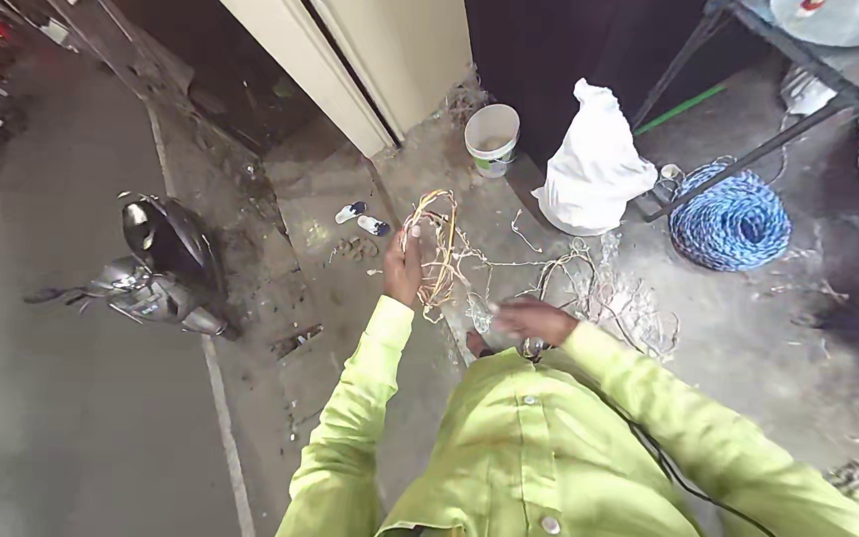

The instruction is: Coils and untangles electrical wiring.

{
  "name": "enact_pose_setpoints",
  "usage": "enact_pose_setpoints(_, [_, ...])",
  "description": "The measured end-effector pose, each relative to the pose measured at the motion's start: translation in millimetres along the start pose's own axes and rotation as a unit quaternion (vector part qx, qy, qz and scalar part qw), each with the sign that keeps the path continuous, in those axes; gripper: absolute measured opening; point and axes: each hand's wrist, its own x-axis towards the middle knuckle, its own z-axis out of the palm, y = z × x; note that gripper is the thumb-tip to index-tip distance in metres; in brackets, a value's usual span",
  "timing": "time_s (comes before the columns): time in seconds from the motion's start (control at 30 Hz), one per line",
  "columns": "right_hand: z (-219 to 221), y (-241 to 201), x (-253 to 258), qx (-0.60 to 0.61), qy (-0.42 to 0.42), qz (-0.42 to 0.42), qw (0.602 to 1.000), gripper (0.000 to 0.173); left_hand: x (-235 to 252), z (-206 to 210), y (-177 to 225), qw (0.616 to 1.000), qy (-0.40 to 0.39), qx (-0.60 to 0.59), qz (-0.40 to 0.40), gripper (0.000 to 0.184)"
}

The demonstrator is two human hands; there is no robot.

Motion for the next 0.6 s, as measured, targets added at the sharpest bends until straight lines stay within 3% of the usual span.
enact_pose_setpoints(0.07, [29,-6,43,0.166,-0.039,0.059,0.984,0.072,-4,2,14,0.999,0.007,-0.038,0.006,0.037])
enact_pose_setpoints(0.13, [45,-11,73,0.270,-0.006,0.060,0.961,0.088,-11,2,27,0.999,0.011,-0.046,0.015,0.034])
enact_pose_setpoints(0.2, [53,-20,83,0.321,0.051,0.032,0.945,0.076,-17,3,35,0.998,0.019,-0.043,0.034,0.031])
enact_pose_setpoints(0.3, [48,-33,67,0.402,0.160,-0.013,0.901,0.033,-21,9,33,0.998,0.033,-0.017,0.057,0.035])
enact_pose_setpoints(0.4, [24,-40,16,0.454,0.165,-0.075,0.873,0.027,-16,12,17,0.999,0.028,-0.001,0.047,0.036])
enact_pose_setpoints(0.5, [-25,-2,-24,0.394,0.109,-0.069,0.910,0.032,-9,9,5,0.999,0.028,0.008,0.046,0.035])
enact_pose_setpoints(0.6, [-88,63,-34,0.117,0.131,0.004,0.984,0.032,-3,6,3,0.998,0.027,0.024,0.052,0.033])
